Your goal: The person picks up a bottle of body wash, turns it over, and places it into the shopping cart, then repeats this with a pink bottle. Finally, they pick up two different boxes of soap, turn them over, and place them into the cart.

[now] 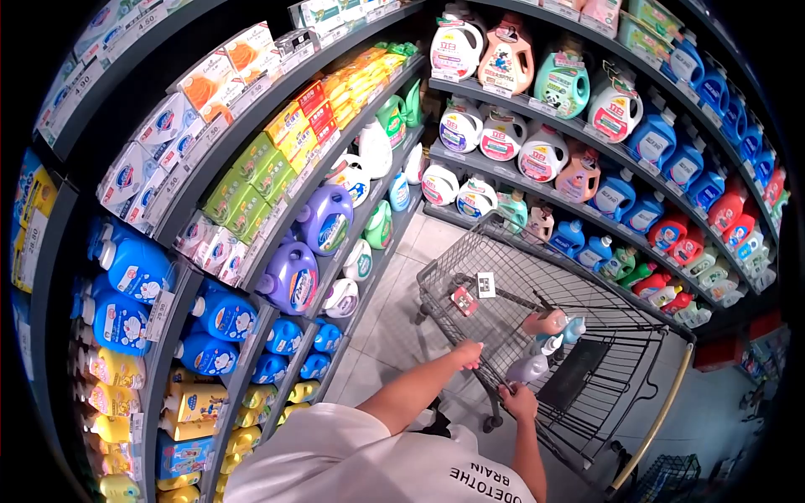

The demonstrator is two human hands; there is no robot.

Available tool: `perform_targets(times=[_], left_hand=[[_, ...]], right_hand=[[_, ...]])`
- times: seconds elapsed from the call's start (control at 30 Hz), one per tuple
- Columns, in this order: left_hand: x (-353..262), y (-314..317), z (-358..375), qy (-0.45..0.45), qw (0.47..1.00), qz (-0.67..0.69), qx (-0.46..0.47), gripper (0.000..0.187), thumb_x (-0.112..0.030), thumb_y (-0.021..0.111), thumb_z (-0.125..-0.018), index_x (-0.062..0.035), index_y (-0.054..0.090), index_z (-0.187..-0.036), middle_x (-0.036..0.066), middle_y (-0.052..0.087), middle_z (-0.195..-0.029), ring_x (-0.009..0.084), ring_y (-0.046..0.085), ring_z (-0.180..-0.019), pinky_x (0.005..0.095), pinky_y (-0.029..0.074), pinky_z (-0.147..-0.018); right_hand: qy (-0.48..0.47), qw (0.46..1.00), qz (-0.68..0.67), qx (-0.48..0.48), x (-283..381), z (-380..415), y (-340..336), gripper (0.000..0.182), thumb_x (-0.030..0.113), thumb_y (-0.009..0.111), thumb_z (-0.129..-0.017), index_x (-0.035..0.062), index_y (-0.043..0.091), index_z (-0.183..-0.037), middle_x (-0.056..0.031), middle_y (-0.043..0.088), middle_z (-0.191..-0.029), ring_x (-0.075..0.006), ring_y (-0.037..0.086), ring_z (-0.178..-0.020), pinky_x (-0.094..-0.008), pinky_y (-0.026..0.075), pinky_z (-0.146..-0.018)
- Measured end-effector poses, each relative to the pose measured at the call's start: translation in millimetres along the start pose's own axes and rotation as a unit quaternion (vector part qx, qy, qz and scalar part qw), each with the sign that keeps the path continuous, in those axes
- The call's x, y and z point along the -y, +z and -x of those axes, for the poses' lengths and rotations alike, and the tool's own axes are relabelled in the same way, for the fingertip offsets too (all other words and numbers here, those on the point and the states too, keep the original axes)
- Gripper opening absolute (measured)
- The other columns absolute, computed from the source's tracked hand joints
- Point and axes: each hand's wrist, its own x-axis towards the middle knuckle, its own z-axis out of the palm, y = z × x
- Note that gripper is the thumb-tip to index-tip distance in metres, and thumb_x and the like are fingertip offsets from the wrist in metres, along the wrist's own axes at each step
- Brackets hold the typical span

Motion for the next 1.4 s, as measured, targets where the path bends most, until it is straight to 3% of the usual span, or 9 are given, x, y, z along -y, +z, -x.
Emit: perform_targets(times=[0.17, 0.47, 0.8, 0.93, 1.07, 1.17, 1.27, 1.4], left_hand=[[-22, -4, -10, 0.001, 1.0, -0.006, 0.0, 0.051, -0.051, 0.036, -0.09, -0.0076, 0.062, -0.082, 0.005, 0.067, -0.071, 0.0172, 0.057, -0.054, 0.0397, 0.044, -0.052], [-49, -13, -12, 0.032, 0.999, -0.03, -0.024, 0.055, -0.045, 0.035, -0.093, -0.0043, 0.063, -0.068, 0.007, 0.065, -0.063, 0.0192, 0.06, -0.05, 0.0351, 0.05, -0.051], [-61, -17, -7, 0.061, 0.997, -0.028, -0.03, 0.056, -0.043, 0.035, -0.093, -0.0002, 0.064, -0.071, 0.01, 0.066, -0.065, 0.0206, 0.063, -0.054, 0.0336, 0.053, -0.057], [-73, -18, -13, 0.058, 0.998, -0.009, -0.009, 0.056, -0.042, 0.036, -0.094, 0.0029, 0.063, -0.075, 0.013, 0.067, -0.071, 0.0226, 0.064, -0.057, 0.0346, 0.052, -0.054], [-74, -11, -22, 0.049, 0.998, -0.007, 0.036, 0.054, -0.046, 0.037, -0.092, -0.0014, 0.063, -0.076, 0.01, 0.067, -0.076, 0.0225, 0.061, -0.063, 0.0429, 0.048, -0.059], [-77, 2, -26, 0.08, 0.997, -0.016, -0.002, 0.056, -0.046, 0.035, -0.092, -0.0006, 0.064, -0.078, 0.01, 0.067, -0.078, 0.0232, 0.063, -0.067, 0.0441, 0.049, -0.062], [-81, 12, -34, 0.063, 0.997, -0.033, 0.015, 0.06, -0.048, 0.032, -0.093, 0.001, 0.064, -0.08, 0.012, 0.068, -0.081, 0.0245, 0.063, -0.069, 0.0453, 0.049, -0.063], [-96, 15, -38, 0.034, 0.996, -0.046, 0.064, 0.066, -0.052, 0.027, -0.093, 0.0004, 0.066, -0.082, 0.013, 0.068, -0.086, 0.0261, 0.065, -0.074, 0.0476, 0.049, -0.066]], right_hand=[[-0.011, 0.999, -0.03, -0.033, -15, -29, 9, 0.043, 0.047, 0.062, -0.076, 0.0073, 0.064, -0.093, -0.0116, 0.067, -0.084, -0.0304, 0.064, -0.081, -0.0394, 0.049, -0.071], [0.014, 1.0, -0.024, -0.009, 4, -49, -11, 0.05, 0.054, 0.064, -0.073, 0.0088, 0.061, -0.095, -0.0093, 0.066, -0.08, -0.0291, 0.064, -0.079, -0.0406, 0.049, -0.069], [0.015, 1.0, 0.007, 0.001, 4, -62, -17, 0.051, 0.055, 0.06, -0.076, 0.0064, 0.064, -0.09, -0.0133, 0.066, -0.082, -0.0328, 0.064, -0.082, -0.0424, 0.048, -0.072], [0.008, 1.0, 0.016, 0.0, -1, -74, -22, 0.051, 0.056, 0.059, -0.077, 0.0066, 0.063, -0.09, -0.0133, 0.066, -0.082, -0.033, 0.064, -0.083, -0.0428, 0.048, -0.072], [0.0, 0.999, 0.034, 0.013, -23, -86, -19, 0.051, 0.055, 0.06, -0.076, 0.0075, 0.063, -0.093, -0.0127, 0.066, -0.084, -0.0332, 0.063, -0.085, -0.0438, 0.049, -0.074], [-0.044, 0.998, 0.031, -0.045, -38, -96, -20, 0.05, 0.053, 0.062, -0.076, 0.0053, 0.063, -0.09, -0.0136, 0.066, -0.08, -0.0344, 0.064, -0.079, -0.0437, 0.049, -0.071], [-0.057, 0.998, 0.015, -0.037, -58, -107, -21, 0.049, 0.052, 0.064, -0.074, 0.0053, 0.062, -0.089, -0.0129, 0.066, -0.078, -0.0337, 0.064, -0.076, -0.0431, 0.049, -0.069], [-0.029, 0.999, 0.021, 0.023, -61, -116, -46, 0.054, 0.055, 0.065, -0.073, 0.0054, 0.063, -0.094, -0.0126, 0.066, -0.087, -0.0317, 0.063, -0.086, -0.0439, 0.049, -0.074]])
